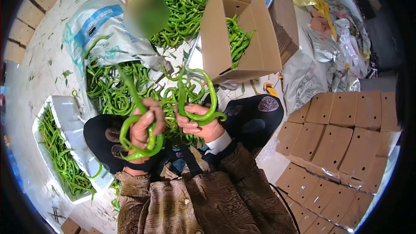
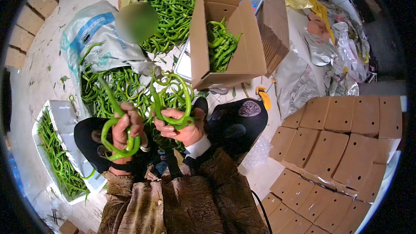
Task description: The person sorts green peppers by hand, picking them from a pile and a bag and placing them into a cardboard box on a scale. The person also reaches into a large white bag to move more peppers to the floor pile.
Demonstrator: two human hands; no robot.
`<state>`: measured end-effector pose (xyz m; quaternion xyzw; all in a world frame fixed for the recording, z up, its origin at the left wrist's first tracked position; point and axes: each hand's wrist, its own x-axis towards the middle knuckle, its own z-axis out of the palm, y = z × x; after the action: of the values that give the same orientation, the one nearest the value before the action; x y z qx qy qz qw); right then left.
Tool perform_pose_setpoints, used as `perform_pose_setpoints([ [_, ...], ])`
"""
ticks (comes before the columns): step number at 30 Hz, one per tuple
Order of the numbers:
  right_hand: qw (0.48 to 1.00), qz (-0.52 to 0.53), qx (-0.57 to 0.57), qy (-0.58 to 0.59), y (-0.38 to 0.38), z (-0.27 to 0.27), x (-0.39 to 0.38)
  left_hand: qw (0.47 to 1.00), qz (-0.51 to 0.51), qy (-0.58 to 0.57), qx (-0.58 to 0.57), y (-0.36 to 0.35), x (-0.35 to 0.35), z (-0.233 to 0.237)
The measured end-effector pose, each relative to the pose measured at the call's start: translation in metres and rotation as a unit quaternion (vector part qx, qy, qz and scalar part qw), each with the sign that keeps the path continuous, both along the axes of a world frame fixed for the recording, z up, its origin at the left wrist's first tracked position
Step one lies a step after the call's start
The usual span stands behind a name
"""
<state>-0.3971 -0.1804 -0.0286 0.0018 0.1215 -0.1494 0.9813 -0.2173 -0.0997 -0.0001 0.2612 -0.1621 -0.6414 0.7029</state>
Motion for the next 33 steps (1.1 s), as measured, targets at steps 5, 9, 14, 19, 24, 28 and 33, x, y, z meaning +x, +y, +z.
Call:
perform_pose_setpoints([
  [5,0.997,0.003,-0.012,-0.072,-0.02,0.024,-0.012,0.993,0.048,-0.042,0.097,-0.008,0.0,0.0],
  [9,0.997,-0.06,-0.032,-0.03,-0.033,0.05,-0.019,0.984,0.063,-0.077,0.148,-0.009,-0.001,0.001],
  [14,0.94,-0.214,-0.205,0.171,-0.105,0.118,-0.082,0.97,0.07,-0.122,0.197,-0.007,-0.001,0.0],
  [19,0.636,-0.215,-0.629,0.392,-0.245,0.105,-0.147,0.967,0.043,-0.141,0.207,-0.02,-0.011,0.004],
  [24,0.411,-0.237,-0.6,0.644,-0.243,0.113,-0.114,0.981,0.038,-0.109,0.154,-0.025,-0.008,0.009],
  [28,0.695,-0.055,-0.56,0.447,-0.122,0.155,-0.054,0.987,-0.017,-0.076,0.14,-0.023,-0.009,0.011],
  [33,0.64,-0.014,-0.69,0.338,-0.038,0.079,-0.018,0.985,-0.09,-0.076,0.124,-0.017,-0.011,0.028],
])
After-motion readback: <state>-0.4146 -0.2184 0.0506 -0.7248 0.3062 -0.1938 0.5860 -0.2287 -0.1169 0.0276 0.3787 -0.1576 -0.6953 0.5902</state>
